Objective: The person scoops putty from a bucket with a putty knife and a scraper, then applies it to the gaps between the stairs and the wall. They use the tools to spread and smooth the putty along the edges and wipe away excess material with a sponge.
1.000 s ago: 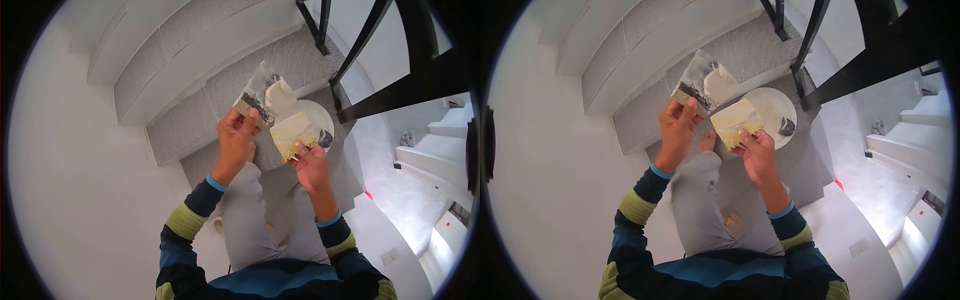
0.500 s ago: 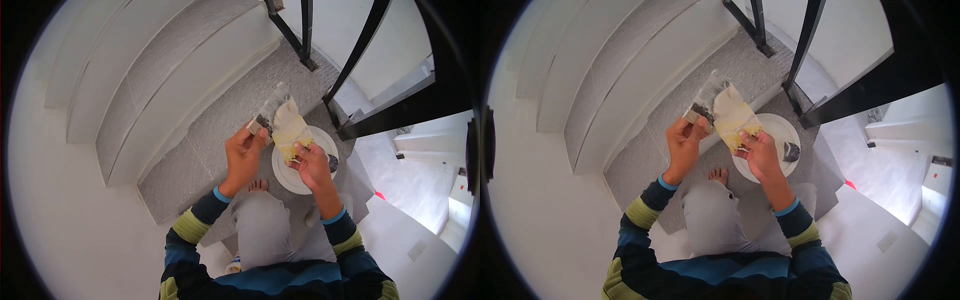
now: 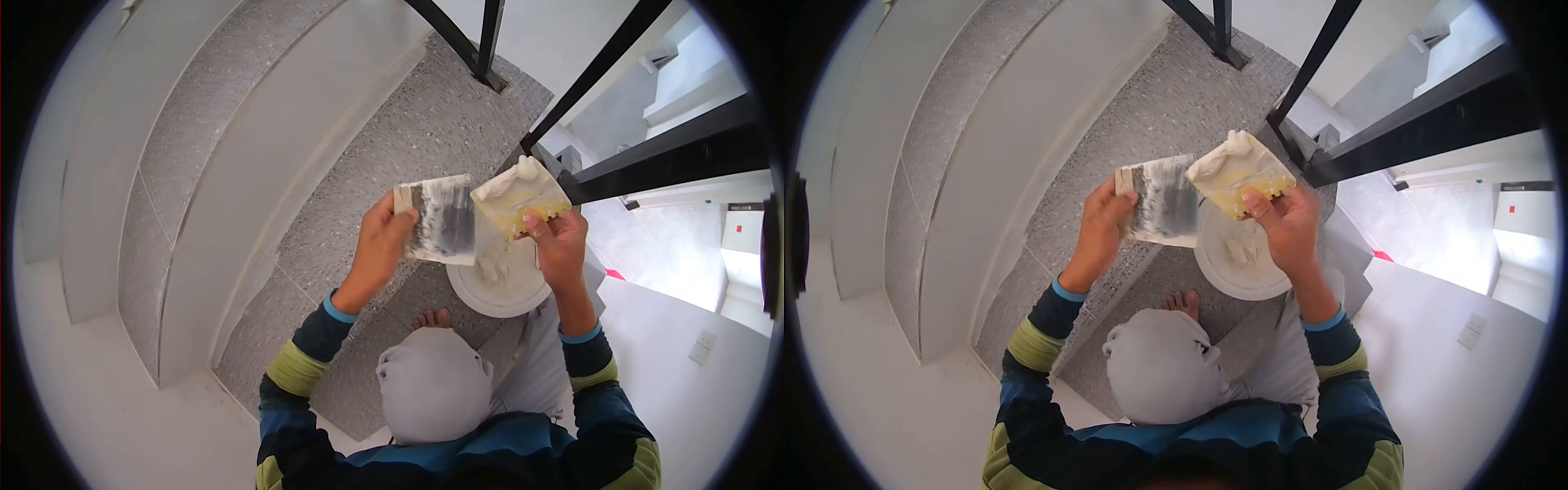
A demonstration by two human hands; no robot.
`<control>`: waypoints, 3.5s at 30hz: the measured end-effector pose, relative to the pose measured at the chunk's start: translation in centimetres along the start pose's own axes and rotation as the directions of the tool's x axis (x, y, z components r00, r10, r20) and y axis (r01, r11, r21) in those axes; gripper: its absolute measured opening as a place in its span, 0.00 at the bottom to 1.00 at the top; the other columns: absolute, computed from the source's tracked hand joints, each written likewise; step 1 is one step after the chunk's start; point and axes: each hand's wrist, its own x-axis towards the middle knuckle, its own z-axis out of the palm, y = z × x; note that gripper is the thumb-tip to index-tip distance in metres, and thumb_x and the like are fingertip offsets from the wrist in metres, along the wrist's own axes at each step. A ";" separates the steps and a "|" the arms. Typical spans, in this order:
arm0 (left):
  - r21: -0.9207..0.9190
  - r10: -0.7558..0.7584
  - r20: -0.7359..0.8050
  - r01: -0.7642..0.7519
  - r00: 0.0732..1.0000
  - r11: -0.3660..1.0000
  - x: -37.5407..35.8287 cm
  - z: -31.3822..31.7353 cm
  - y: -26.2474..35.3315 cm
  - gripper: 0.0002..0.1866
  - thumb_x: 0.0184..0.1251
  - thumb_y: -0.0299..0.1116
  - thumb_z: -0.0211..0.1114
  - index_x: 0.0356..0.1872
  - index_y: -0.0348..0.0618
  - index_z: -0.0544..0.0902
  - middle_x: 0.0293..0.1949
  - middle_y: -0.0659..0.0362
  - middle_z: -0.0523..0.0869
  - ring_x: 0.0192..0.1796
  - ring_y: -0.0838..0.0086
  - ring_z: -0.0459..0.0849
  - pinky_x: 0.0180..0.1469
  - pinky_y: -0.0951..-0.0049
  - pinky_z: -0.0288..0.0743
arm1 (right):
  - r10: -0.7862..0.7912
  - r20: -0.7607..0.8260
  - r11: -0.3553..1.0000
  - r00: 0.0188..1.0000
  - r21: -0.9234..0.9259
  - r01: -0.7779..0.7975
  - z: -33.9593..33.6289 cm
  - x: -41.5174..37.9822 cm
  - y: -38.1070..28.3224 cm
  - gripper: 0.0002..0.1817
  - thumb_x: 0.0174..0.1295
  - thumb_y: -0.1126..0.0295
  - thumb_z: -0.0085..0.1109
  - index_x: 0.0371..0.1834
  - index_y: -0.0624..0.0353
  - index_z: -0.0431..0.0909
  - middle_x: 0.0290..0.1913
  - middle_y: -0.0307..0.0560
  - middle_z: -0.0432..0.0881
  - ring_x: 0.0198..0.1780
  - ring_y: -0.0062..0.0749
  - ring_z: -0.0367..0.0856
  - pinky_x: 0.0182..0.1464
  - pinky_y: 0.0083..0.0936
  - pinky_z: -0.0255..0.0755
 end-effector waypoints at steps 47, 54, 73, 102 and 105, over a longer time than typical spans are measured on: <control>-0.496 -0.286 0.058 0.277 0.956 0.823 2.1 -1.5 -2.7 0.12 0.63 0.29 0.44 0.45 0.39 0.70 0.39 0.56 0.78 0.34 0.72 0.82 0.30 0.72 0.80 | -0.460 0.258 0.294 0.850 -0.858 0.420 5.4 -4.4 -1.0 0.15 0.49 0.83 0.56 0.42 0.65 0.77 0.47 0.54 0.75 0.45 0.46 0.78 0.46 0.36 0.74; -0.570 -0.305 0.101 0.306 0.947 0.762 2.7 -1.8 -2.7 0.12 0.63 0.30 0.44 0.44 0.37 0.69 0.34 0.56 0.79 0.33 0.70 0.83 0.30 0.71 0.83 | -0.380 0.579 -0.107 0.721 -0.802 0.588 3.0 -1.1 1.0 0.26 0.39 0.83 0.60 0.48 0.58 0.77 0.51 0.50 0.75 0.47 0.42 0.79 0.39 0.29 0.78; -0.345 -0.083 -0.052 0.060 0.995 0.937 5.3 -4.5 -0.7 0.11 0.62 0.30 0.45 0.41 0.34 0.71 0.31 0.57 0.79 0.25 0.77 0.80 0.19 0.77 0.73 | -0.076 0.808 -0.260 0.584 -0.581 0.771 4.7 4.7 -5.2 0.18 0.37 0.77 0.65 0.37 0.54 0.80 0.40 0.39 0.79 0.47 0.40 0.73 0.49 0.35 0.67; -0.582 0.039 0.026 -0.017 0.999 0.813 8.5 -9.5 -3.0 0.22 0.64 0.31 0.46 0.59 0.34 0.65 0.48 0.54 0.77 0.46 0.71 0.81 0.48 0.67 0.78 | 0.222 0.431 -0.763 0.874 -0.482 0.431 -1.2 19.4 -3.4 0.06 0.50 0.78 0.49 0.26 0.65 0.77 0.37 0.50 0.77 0.40 0.44 0.78 0.35 0.36 0.78; -0.611 0.040 0.029 -0.014 0.999 0.792 8.6 -9.7 -3.2 0.22 0.64 0.31 0.46 0.59 0.34 0.65 0.48 0.54 0.77 0.45 0.71 0.82 0.47 0.66 0.79 | 0.130 0.526 -0.719 0.841 -0.534 0.445 -0.8 19.4 -4.5 0.06 0.49 0.78 0.50 0.28 0.65 0.77 0.39 0.49 0.77 0.42 0.44 0.77 0.37 0.36 0.77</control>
